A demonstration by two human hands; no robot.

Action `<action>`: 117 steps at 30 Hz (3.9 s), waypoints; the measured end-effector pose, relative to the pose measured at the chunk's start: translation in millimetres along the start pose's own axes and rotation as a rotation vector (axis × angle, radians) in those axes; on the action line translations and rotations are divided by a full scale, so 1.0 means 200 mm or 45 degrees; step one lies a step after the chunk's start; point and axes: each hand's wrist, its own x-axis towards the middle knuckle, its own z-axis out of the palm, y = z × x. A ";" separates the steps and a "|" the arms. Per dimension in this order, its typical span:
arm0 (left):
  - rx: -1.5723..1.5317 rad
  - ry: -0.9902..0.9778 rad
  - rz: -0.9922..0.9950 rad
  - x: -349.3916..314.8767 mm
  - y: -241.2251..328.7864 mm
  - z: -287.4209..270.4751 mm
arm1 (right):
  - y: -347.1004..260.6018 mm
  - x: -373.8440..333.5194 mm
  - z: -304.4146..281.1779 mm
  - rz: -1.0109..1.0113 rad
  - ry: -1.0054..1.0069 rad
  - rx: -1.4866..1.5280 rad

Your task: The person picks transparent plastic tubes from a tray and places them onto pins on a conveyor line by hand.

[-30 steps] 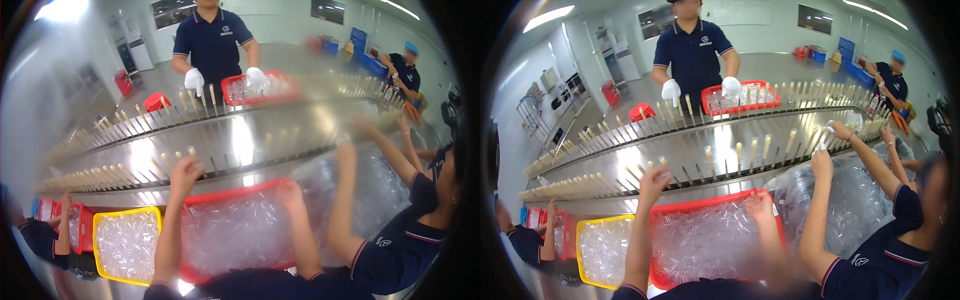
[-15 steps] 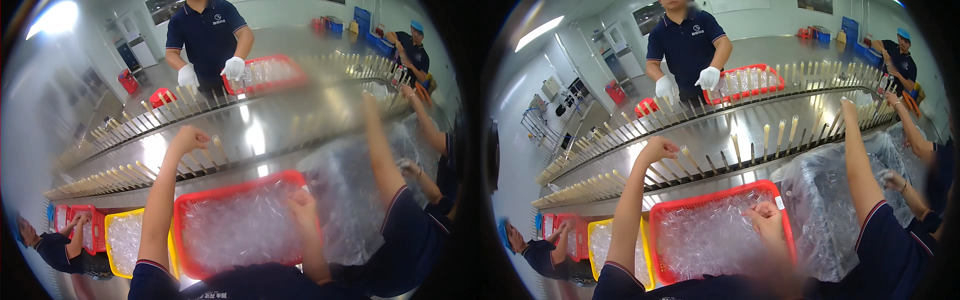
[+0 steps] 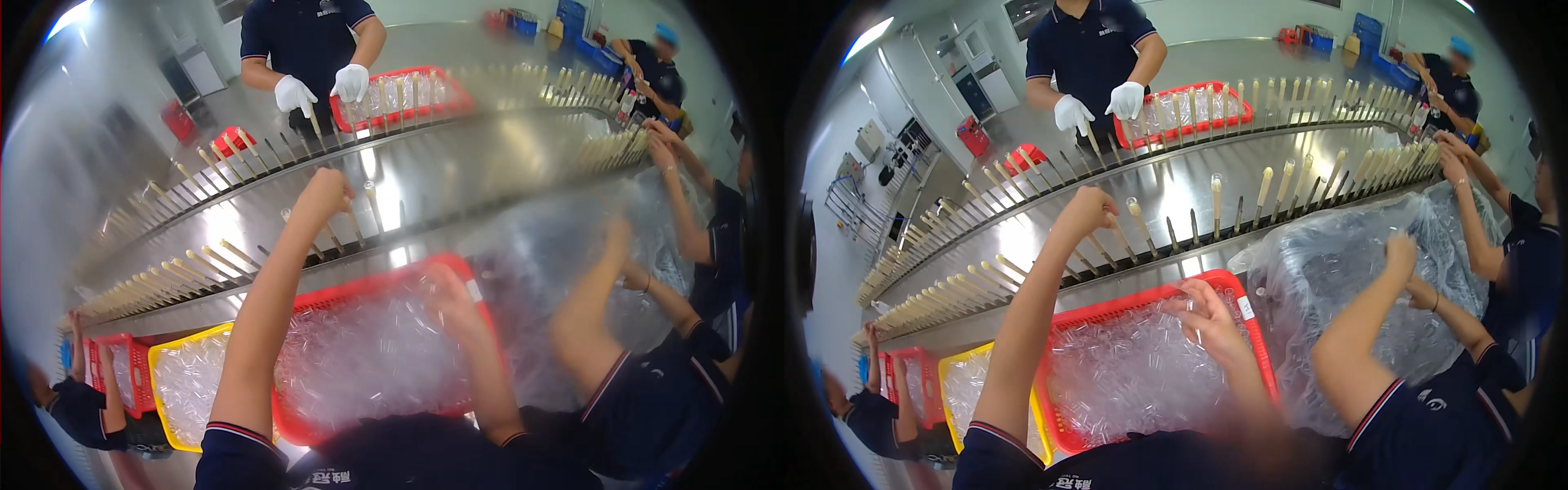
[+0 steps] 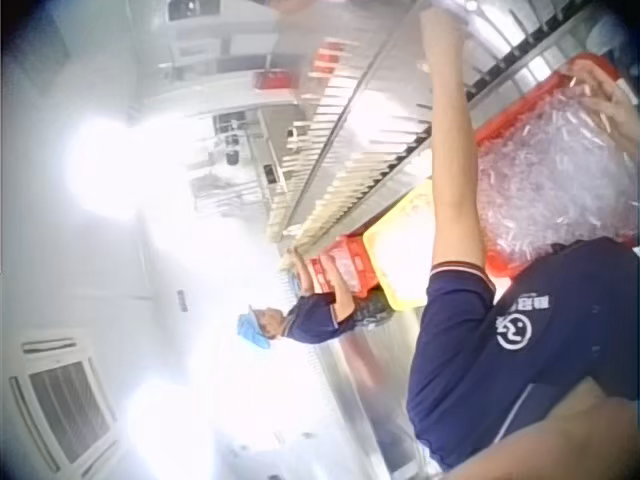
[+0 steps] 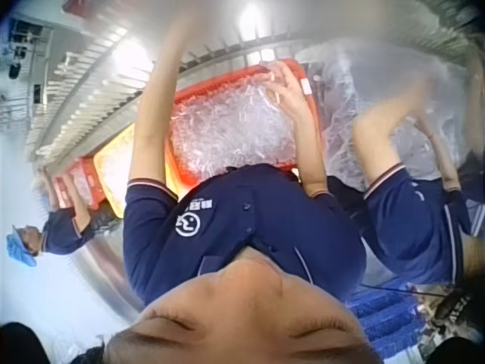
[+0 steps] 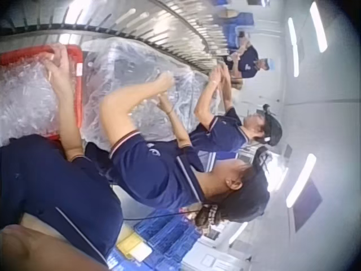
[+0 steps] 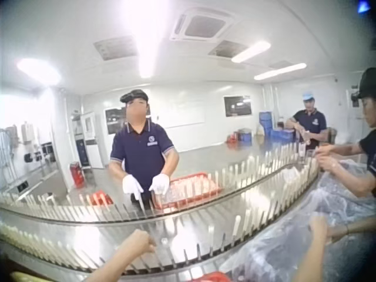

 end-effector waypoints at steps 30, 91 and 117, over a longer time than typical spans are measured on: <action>-0.369 -0.015 -0.314 -0.45 0.98 1.18 | -1.16 0.92 -0.57 -0.324 -0.035 -2.681; -1.184 0.919 -0.543 0.61 1.73 0.79 | -2.00 0.52 -2.00 -1.092 0.828 -1.191; -2.180 0.513 -0.656 0.36 2.36 1.77 | -1.34 -0.10 -2.12 -0.245 -0.660 -2.398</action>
